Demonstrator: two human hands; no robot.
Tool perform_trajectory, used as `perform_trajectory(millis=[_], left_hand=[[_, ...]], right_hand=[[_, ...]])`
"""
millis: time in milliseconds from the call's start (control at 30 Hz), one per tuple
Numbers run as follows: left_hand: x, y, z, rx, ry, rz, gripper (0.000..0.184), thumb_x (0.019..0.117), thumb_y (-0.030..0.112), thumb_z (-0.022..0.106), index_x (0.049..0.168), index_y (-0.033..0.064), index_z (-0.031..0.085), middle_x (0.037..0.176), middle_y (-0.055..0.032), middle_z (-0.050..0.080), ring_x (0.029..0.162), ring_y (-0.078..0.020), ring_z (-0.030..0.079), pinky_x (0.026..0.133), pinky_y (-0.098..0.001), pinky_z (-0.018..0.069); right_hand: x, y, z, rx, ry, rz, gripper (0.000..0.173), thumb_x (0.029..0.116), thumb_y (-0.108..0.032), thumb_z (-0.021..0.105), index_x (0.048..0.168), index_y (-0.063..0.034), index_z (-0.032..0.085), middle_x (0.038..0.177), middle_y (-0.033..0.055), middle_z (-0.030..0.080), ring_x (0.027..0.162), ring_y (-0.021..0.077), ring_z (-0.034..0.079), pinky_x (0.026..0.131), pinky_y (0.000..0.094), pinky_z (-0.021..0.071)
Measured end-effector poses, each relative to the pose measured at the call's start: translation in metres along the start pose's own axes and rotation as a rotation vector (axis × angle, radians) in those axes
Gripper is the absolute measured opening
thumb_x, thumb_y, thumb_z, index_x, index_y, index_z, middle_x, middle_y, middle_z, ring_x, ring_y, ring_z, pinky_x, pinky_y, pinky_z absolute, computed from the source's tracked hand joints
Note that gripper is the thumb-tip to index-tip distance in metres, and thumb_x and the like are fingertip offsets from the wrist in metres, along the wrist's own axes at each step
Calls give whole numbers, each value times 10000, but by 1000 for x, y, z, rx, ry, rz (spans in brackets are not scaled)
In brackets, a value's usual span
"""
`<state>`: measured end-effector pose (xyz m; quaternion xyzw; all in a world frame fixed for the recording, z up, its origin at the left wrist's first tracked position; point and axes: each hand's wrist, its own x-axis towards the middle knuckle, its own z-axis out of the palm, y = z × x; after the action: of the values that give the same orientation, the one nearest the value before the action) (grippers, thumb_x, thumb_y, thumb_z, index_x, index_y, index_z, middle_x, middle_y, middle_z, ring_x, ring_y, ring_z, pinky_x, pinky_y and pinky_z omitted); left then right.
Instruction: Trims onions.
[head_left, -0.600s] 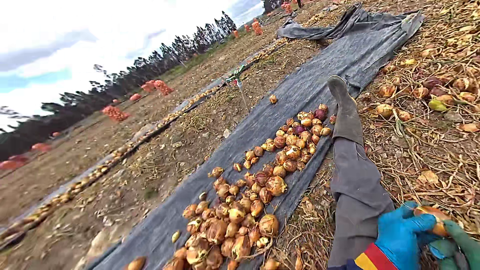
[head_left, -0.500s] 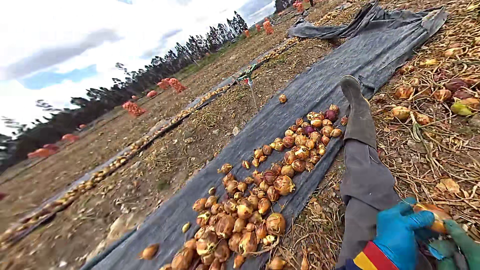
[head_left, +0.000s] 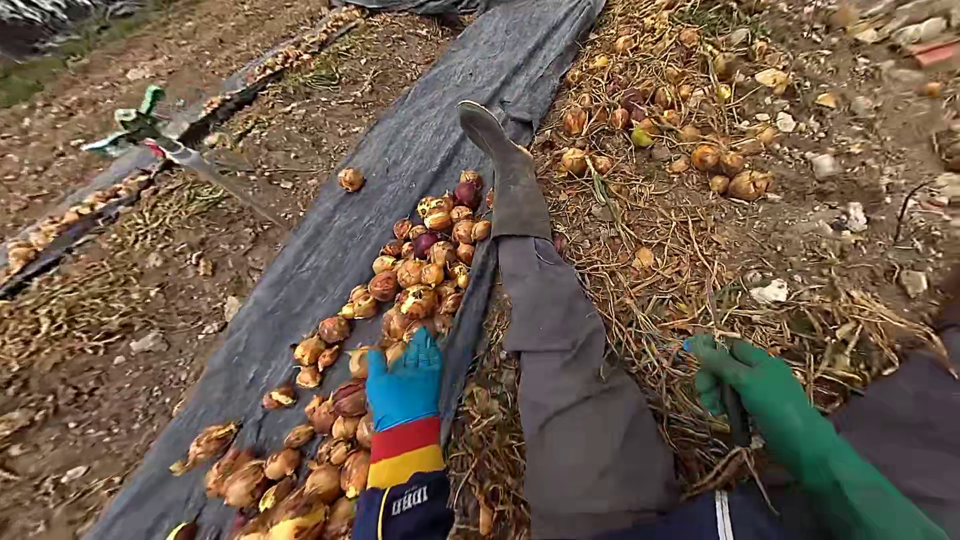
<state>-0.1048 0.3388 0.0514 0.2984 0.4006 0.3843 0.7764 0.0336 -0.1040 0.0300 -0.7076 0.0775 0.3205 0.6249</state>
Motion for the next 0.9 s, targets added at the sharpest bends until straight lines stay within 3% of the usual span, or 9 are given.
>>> perform_trajectory(millis=[133, 267, 367, 433, 500, 600, 667, 800, 900], left_hand=[[-16, -62, 101, 403, -286, -69, 531, 1122, 435, 304, 1425, 30, 463, 1334, -125, 643, 1170, -211, 664, 1001, -387, 540], [11, -124, 223, 789, -561, 124, 375, 1098, 255, 451, 1331, 2, 602, 1116, -130, 759, 941, -239, 761, 857, -409, 631], [70, -163, 298, 1259, -631, 369, 383, 1053, 228, 504, 1379, 70, 627, 1166, -69, 753, 1052, -208, 735, 943, -458, 602], [114, -181, 335, 1658, -629, 574, 451, 975, 209, 525, 1410, 155, 628, 1266, -83, 719, 1197, -310, 666, 1014, -631, 503], [153, -195, 362, 1832, -625, 721, 508, 897, 174, 581, 1402, 175, 634, 1282, -138, 696, 1203, -380, 648, 983, -700, 487], [192, -208, 399, 1994, -711, 923, 828, 828, 114, 658, 1604, 151, 373, 1356, -172, 647, 1256, -397, 611, 1011, -673, 478], [221, -225, 415, 2045, -793, 978, 889, 802, 168, 717, 1610, 117, 348, 1378, -176, 633, 1272, -388, 603, 1033, -658, 473], [249, -252, 434, 2109, -771, 818, 994, 754, 346, 810, 1594, 82, 348, 1361, -226, 607, 1213, -442, 613, 974, -711, 485], [234, -246, 436, 2021, -682, 686, 901, 718, 441, 807, 1480, 60, 512, 1241, -263, 663, 1167, -477, 630, 950, -738, 480]], right_hand=[[9, 25, -33, 29, 74, 50, 341, 1013, -239, 637, 1330, -112, 638, 942, 151, 757, 784, 296, 752, 700, 441, 648], [18, 33, -47, 74, 99, 41, 325, 1025, -247, 625, 1319, -110, 636, 966, 137, 768, 795, 300, 762, 712, 445, 661], [31, 50, -51, 124, 129, 66, 326, 1023, -244, 629, 1317, -104, 633, 966, 149, 765, 785, 310, 763, 699, 455, 664], [40, 62, -53, 167, 131, 99, 338, 1024, -245, 628, 1331, -105, 632, 965, 159, 766, 780, 320, 762, 689, 463, 662], [47, 67, -56, 226, 125, 137, 347, 1019, -247, 633, 1329, -93, 625, 970, 179, 762, 783, 336, 758, 689, 476, 655], [52, 61, -58, 315, 117, 200, 353, 1001, -214, 672, 1321, -77, 617, 985, 205, 755, 807, 356, 757, 720, 491, 654], [54, 57, -62, 334, 72, 198, 352, 1007, -161, 651, 1342, -70, 593, 1013, 209, 750, 839, 364, 754, 744, 504, 650], [57, 58, -68, 379, -43, 137, 373, 1041, -100, 550, 1410, -53, 527, 1095, 211, 732, 924, 374, 738, 787, 524, 634], [56, 55, -69, 350, -76, 106, 388, 1046, -102, 542, 1432, -73, 518, 1123, 197, 729, 938, 363, 737, 786, 512, 635]])
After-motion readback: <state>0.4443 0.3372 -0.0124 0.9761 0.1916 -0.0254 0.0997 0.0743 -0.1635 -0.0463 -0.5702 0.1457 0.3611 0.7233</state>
